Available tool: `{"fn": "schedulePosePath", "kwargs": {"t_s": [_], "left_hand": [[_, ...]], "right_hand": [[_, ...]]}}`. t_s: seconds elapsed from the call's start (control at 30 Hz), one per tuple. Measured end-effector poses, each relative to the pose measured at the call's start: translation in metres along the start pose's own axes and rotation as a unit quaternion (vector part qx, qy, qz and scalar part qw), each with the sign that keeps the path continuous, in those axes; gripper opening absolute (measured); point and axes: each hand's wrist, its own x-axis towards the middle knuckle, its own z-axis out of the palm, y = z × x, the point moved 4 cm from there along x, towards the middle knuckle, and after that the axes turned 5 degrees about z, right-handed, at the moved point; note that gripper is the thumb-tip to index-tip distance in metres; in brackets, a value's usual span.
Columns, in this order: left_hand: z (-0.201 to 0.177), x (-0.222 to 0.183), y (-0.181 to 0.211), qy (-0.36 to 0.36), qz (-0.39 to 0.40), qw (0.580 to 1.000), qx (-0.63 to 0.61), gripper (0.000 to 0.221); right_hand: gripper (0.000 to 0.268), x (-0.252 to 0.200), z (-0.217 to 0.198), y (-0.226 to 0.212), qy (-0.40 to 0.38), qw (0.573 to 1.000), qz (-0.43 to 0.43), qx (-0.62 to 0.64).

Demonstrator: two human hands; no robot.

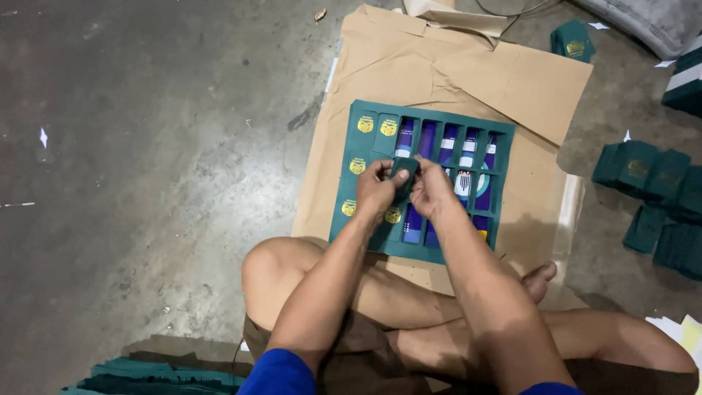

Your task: The person sits cross-legged on the floor and folds flat printed paperboard cartons into small boxes by hand, pressing the flaps to shape each one. Finished boxes are placed into a slotted green tray and stacked in piles on the floor beside the work area.

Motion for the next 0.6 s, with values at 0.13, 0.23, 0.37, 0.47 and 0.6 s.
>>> {"fn": "schedulePosePath", "kwargs": {"t_s": [0.13,0.23,0.37,0.47,0.6], "left_hand": [[-0.012,-0.001,0.021,-0.038,-0.083,0.993,-0.073,0.026],[-0.009,-0.001,0.018,-0.060,-0.090,0.988,-0.109,0.025],[-0.007,-0.006,0.026,-0.044,-0.092,0.988,-0.118,0.026],[-0.008,-0.002,0.021,-0.037,-0.074,0.991,-0.102,0.027],[-0.008,-0.016,0.056,-0.135,0.055,0.988,0.046,0.032]], "right_hand": [[0.032,-0.023,0.022,-0.006,0.047,0.998,0.047,-0.008],[0.029,-0.017,0.020,-0.003,0.049,0.998,0.013,-0.033],[0.031,-0.017,0.000,0.006,0.114,0.986,-0.028,-0.122],[0.028,-0.048,0.008,-0.001,0.100,0.975,-0.056,-0.190],[0.053,-0.119,0.052,-0.030,0.095,0.900,-0.197,-0.378]]}}
